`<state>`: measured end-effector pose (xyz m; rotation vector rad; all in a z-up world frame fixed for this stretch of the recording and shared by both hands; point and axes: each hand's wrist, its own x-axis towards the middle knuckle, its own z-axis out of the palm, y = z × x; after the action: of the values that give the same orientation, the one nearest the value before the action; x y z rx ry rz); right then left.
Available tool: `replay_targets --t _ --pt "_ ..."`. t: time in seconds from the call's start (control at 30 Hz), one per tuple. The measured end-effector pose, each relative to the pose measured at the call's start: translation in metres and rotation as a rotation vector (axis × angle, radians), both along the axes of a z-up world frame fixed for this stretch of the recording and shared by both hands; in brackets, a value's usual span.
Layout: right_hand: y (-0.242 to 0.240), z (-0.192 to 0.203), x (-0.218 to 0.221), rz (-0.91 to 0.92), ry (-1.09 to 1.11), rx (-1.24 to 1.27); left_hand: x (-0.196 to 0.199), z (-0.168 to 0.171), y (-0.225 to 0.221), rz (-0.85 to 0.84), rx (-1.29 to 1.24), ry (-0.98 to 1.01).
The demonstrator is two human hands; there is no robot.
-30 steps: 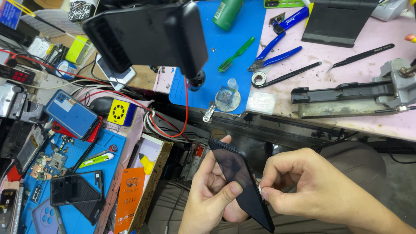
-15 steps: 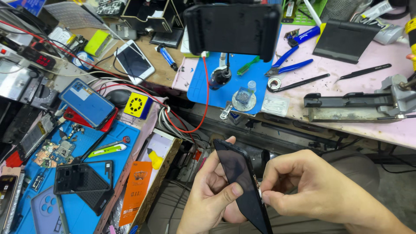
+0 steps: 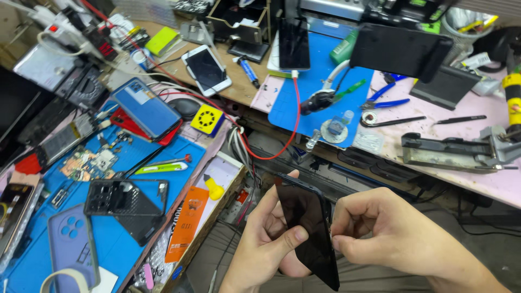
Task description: The person uses a thin tool to pry open the side of a black mobile phone, removes the internal components, and then sorts through various small electronic parts in a plastic container.
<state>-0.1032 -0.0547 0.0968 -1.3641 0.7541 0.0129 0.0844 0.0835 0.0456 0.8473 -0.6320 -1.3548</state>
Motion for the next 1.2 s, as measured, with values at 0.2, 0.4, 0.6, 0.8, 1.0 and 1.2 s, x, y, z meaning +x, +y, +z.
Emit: replay_targets --t 0.2,0.4,0.6,0.8,1.0,1.2 --pt "0.017 0.021 0.043 0.053 0.055 -0.05 0.031 0.01 0.027 0.046 -0.099 0.096" --pt "0.033 0.026 0.084 0.142 0.052 -0.064 0.066 0.011 0.06 0.106 -0.159 0.081" --pt "0.042 0.028 0.127 0.304 0.119 -0.154 0.096 -0.006 0.094 0.177 -0.305 0.088" --pt "0.069 -0.013 0.201 0.19 0.014 -0.479 0.117 -0.048 0.154 0.38 -0.165 0.211" --pt "0.115 -0.071 0.308 0.505 -0.426 -1.402 0.138 -0.077 0.215 0.747 -0.084 0.278" --pt "0.13 -0.088 0.363 0.604 -0.307 -1.445 0.155 -0.064 0.245 0.963 -0.091 0.307"
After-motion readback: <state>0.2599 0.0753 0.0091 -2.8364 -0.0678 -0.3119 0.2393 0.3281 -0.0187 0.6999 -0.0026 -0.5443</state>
